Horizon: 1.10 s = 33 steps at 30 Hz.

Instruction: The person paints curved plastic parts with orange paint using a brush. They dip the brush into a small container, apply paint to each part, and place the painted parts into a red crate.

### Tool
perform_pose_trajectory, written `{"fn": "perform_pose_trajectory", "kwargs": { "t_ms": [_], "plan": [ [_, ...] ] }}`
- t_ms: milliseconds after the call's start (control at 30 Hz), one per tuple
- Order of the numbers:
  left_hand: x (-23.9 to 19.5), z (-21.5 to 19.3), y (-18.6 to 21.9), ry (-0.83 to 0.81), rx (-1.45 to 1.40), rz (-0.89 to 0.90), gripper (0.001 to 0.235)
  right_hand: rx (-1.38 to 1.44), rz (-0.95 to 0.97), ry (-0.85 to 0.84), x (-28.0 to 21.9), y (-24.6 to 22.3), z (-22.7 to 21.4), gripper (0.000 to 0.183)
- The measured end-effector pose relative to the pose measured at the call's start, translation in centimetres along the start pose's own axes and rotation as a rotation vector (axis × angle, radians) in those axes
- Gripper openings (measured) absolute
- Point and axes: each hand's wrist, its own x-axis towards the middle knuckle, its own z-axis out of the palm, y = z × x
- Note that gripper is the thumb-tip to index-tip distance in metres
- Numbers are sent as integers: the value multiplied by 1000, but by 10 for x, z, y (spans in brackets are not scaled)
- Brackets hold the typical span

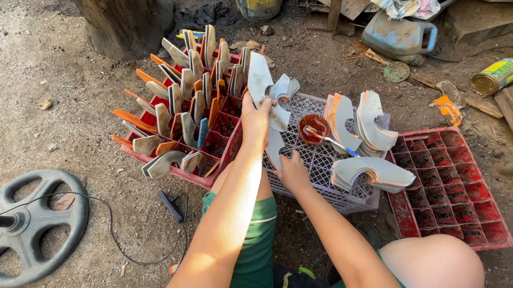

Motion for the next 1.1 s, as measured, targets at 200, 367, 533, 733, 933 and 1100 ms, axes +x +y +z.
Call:
{"fn": "perform_pose_trajectory", "kwargs": {
  "t_ms": [200,367,533,733,933,1100],
  "plan": [
    [8,12,-21,-56,-247,-213,33,-147,-30,-42,8,6,-75,62],
    [-3,29,-51,-26,220,-169,39,-62,-256,195,5,35,-173,79],
    [-13,61,-69,-105,474,-64,40,9,-381,285,-11,29,-211,84],
    [-30,79,-29,-131,785,182,49,429,-264,283,-9,40,-211,108],
    [-72,107,10,-477,1046,120,77,1163,193,291,17,76,-200,71],
    [-94,114,-6,-689,1211,446,91,1533,421,310,27,85,-178,61]
  ]
}}
